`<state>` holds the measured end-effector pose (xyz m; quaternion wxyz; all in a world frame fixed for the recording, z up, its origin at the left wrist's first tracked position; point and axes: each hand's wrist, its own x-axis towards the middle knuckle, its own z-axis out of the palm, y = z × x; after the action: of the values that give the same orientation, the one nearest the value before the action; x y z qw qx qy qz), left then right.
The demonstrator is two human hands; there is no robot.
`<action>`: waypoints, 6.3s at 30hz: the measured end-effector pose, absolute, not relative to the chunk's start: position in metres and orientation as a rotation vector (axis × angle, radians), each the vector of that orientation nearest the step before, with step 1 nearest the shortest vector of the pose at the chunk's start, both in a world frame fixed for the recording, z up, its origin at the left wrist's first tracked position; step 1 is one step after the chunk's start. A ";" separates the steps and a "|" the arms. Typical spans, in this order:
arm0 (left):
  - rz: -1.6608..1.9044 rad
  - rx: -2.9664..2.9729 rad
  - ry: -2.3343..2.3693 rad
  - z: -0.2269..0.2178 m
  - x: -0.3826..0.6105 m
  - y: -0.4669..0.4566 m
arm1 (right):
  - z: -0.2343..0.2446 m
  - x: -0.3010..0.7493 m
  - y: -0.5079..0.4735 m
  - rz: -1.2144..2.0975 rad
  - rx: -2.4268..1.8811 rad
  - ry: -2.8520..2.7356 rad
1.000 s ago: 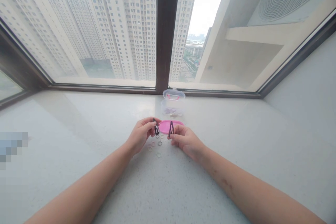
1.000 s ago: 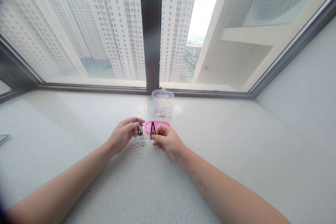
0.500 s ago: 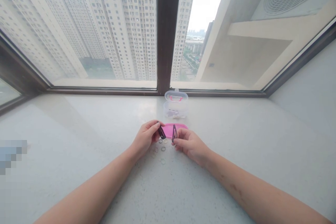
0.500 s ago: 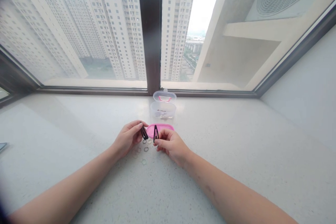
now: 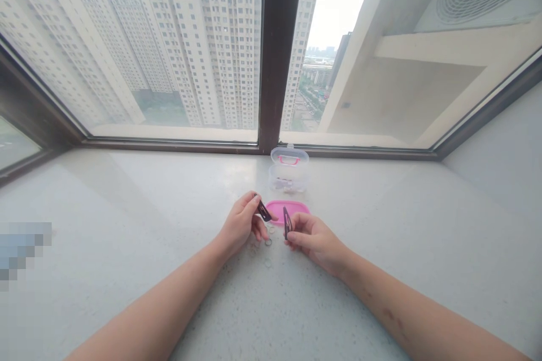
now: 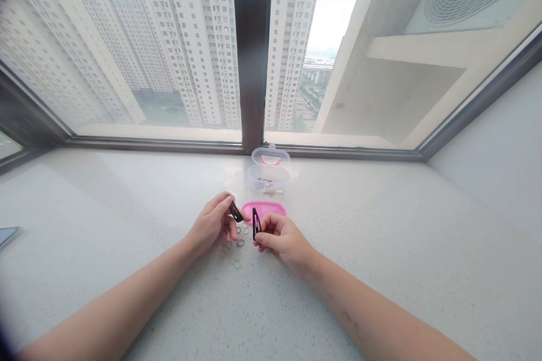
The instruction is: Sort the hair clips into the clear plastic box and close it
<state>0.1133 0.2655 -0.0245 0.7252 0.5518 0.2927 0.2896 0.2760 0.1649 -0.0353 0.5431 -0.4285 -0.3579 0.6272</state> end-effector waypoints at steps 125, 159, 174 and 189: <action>0.524 1.321 0.648 -0.030 0.113 0.265 | -0.044 0.270 0.157 1.354 -1.149 -0.816; 0.496 1.289 0.562 -0.029 0.121 0.248 | -0.040 0.274 0.146 1.444 -1.211 -0.812; 0.474 1.268 0.526 -0.032 0.117 0.256 | -0.044 0.273 0.153 1.392 -1.185 -0.789; 0.463 1.356 0.521 -0.032 0.109 0.243 | -0.040 0.267 0.159 1.361 -1.200 -0.926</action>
<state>0.1086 0.2432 -0.0315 0.7232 0.6142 0.2361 0.2099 0.2671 0.1592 -0.0401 0.5243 -0.5015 -0.3871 0.5689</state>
